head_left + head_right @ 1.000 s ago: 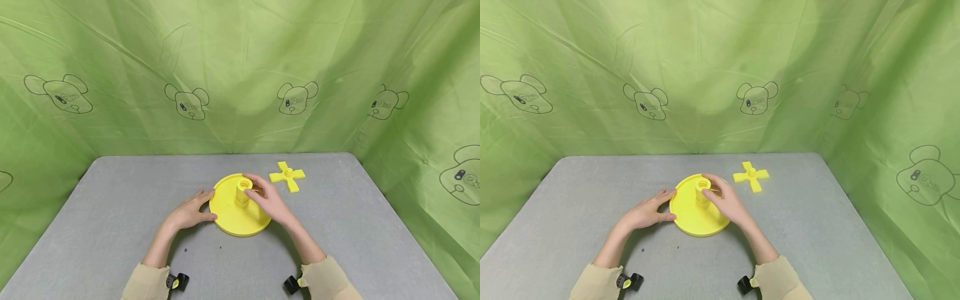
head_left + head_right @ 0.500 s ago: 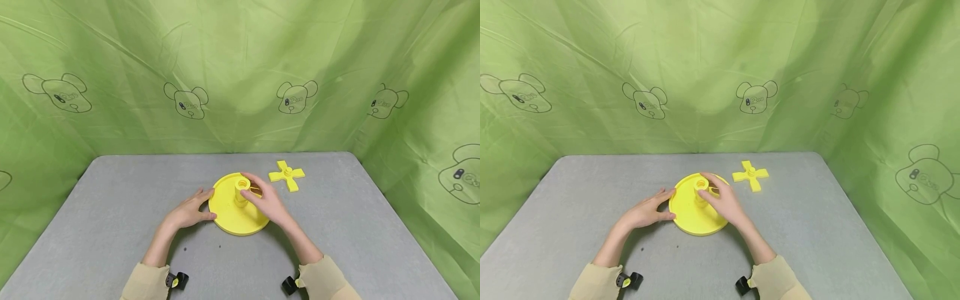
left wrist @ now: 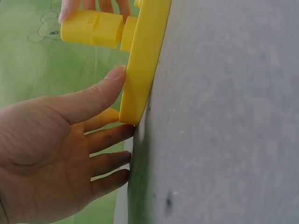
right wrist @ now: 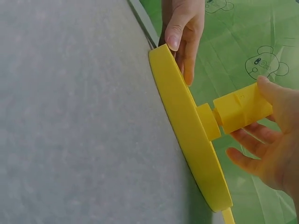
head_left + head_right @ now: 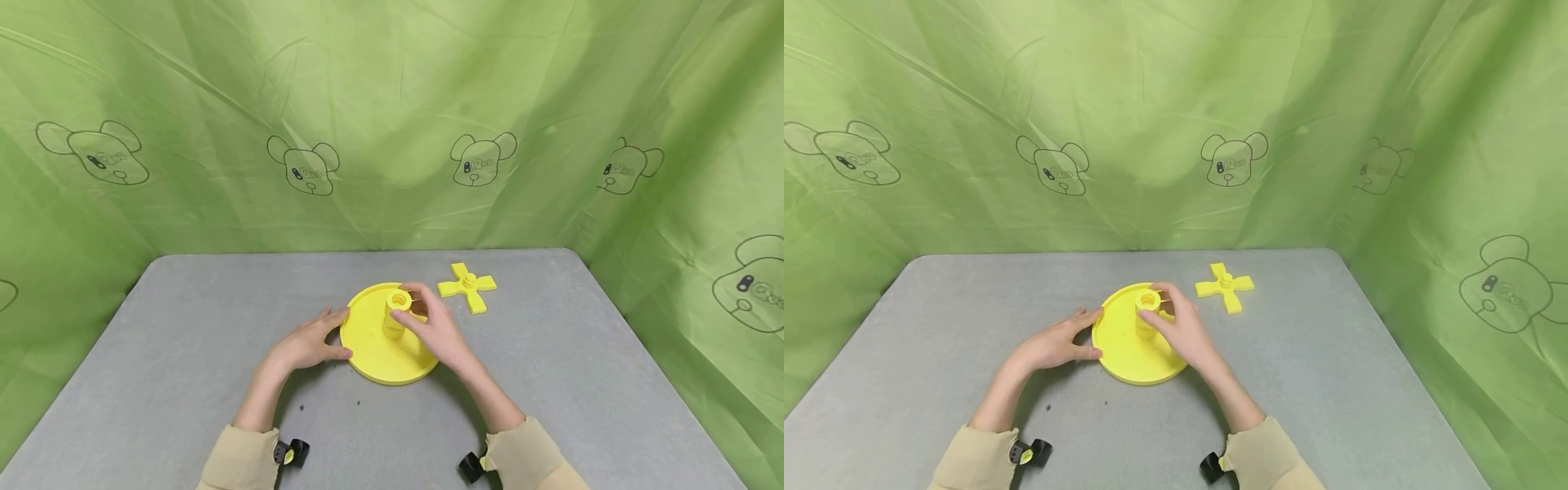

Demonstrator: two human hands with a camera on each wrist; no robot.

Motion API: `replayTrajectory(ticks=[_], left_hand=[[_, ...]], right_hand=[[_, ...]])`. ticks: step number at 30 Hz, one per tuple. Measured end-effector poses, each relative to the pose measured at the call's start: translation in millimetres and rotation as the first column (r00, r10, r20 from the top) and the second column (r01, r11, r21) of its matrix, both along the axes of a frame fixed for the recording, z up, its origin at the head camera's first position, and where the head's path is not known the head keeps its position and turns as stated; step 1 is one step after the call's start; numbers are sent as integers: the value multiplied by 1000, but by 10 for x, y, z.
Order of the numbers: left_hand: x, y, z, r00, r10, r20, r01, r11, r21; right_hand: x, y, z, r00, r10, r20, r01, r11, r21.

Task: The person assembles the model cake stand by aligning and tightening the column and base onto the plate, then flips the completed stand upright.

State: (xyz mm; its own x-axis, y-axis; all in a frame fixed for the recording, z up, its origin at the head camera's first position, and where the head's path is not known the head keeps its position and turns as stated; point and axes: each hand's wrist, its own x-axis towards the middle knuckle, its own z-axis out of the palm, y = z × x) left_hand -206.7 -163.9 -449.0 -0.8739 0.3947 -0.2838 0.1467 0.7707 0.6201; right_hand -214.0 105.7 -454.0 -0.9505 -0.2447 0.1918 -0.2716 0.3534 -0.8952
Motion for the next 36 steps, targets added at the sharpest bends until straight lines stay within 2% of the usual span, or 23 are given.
replayTrajectory(ticks=[7,13,20,24,27,31,36], left_hand=[[11,9,-15,1000,2,-3,-2,1000,2],[-9,22,-11,1000,0,-3,0,1000,-2],[0,22,-3,1000,15,4,-15,1000,-9],[4,11,-20,1000,19,2,-19,1000,-5],[5,10,-21,1000,18,2,-18,1000,-2],[11,8,-20,1000,26,9,-26,1000,1],[4,13,-22,1000,28,11,-28,1000,-3]], right_hand=[[-11,54,37,995,87,-41,-86,996,33],[-37,117,62,988,150,-29,-148,987,55],[-33,69,37,997,76,13,-77,996,38],[-19,39,22,999,46,8,-46,999,15],[-17,36,15,998,55,-12,-55,998,16],[-23,43,16,994,107,-32,-106,994,27],[-37,55,11,989,144,-20,-143,989,28]])
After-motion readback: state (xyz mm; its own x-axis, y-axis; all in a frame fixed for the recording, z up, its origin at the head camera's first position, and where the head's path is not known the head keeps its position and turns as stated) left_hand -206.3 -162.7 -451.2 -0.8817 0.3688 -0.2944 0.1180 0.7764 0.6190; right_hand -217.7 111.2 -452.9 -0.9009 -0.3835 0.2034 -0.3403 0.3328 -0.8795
